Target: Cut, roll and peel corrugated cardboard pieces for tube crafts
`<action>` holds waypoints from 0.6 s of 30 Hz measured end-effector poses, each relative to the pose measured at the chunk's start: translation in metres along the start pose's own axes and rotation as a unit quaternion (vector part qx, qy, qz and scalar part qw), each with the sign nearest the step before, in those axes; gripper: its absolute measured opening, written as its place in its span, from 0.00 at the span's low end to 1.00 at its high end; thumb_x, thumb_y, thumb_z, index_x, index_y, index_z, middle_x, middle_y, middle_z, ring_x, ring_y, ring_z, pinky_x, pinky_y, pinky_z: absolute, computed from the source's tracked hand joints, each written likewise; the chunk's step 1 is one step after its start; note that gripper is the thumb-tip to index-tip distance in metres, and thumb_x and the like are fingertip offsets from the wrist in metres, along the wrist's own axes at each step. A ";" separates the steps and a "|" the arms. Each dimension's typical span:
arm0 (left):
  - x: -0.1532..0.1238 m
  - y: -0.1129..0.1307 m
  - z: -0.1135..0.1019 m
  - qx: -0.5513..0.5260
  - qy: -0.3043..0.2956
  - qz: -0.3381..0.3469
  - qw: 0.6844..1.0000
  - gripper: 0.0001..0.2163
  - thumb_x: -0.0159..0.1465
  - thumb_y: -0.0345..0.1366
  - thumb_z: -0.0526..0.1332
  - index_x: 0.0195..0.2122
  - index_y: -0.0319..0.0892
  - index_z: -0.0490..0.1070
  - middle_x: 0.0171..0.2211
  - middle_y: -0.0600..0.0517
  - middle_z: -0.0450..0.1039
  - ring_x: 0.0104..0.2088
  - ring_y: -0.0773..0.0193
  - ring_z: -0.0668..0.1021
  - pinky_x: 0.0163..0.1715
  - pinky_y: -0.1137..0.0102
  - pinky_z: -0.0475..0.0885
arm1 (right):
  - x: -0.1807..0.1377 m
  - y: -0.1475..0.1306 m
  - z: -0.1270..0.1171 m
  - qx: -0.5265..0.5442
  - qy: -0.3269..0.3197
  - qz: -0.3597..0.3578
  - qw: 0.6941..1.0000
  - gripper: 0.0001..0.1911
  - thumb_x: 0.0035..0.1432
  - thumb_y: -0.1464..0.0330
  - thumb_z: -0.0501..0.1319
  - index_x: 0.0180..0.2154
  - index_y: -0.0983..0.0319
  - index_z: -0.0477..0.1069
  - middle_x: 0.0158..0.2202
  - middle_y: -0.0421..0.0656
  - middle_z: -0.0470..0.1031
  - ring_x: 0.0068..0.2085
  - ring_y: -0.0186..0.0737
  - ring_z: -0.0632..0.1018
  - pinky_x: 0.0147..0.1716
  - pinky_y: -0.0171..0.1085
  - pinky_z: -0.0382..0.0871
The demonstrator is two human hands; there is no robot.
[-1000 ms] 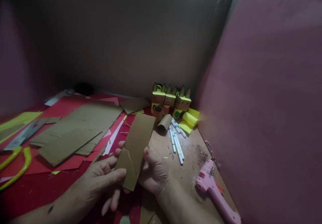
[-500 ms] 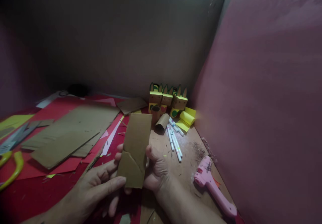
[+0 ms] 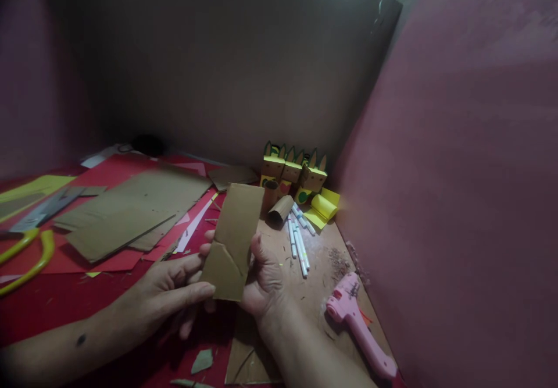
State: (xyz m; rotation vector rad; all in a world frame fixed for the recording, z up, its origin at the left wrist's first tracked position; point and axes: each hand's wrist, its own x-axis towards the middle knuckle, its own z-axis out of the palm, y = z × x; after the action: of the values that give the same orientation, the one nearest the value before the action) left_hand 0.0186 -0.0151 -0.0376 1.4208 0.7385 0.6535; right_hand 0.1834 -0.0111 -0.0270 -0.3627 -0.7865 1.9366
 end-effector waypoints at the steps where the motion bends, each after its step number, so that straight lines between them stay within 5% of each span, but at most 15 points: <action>1: 0.000 0.001 -0.001 0.007 -0.004 0.003 1.000 0.15 0.59 0.46 0.62 0.29 0.38 0.69 0.24 0.51 0.74 0.14 0.72 0.72 0.14 0.78 0.62 | 0.000 0.000 0.001 -0.001 0.002 0.000 1.000 0.36 0.42 0.48 0.70 0.48 0.62 0.70 0.47 0.51 0.79 0.52 0.55 0.76 0.50 0.56 0.70; 13: 0.001 0.001 -0.008 0.057 -0.005 0.014 0.998 0.13 0.61 0.45 0.60 0.28 0.41 0.64 0.22 0.55 0.71 0.14 0.72 0.71 0.13 0.78 0.61 | -0.001 0.001 0.004 0.001 0.023 0.060 0.998 0.37 0.38 0.45 0.70 0.44 0.64 0.73 0.44 0.54 0.80 0.52 0.59 0.75 0.51 0.59 0.68; 18: -0.002 0.008 -0.004 0.021 -0.025 0.007 0.999 0.11 0.57 0.37 0.64 0.38 0.40 0.66 0.25 0.58 0.70 0.17 0.73 0.70 0.15 0.78 0.65 | -0.003 0.002 -0.002 -0.001 0.057 0.025 0.998 0.36 0.41 0.47 0.70 0.46 0.64 0.73 0.43 0.51 0.81 0.52 0.55 0.76 0.54 0.57 0.67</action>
State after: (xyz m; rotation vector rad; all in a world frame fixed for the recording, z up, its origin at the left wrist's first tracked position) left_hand 0.0144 -0.0131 -0.0296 1.4769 0.7066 0.6149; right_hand 0.1841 -0.0137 -0.0300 -0.4951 -0.7113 1.9430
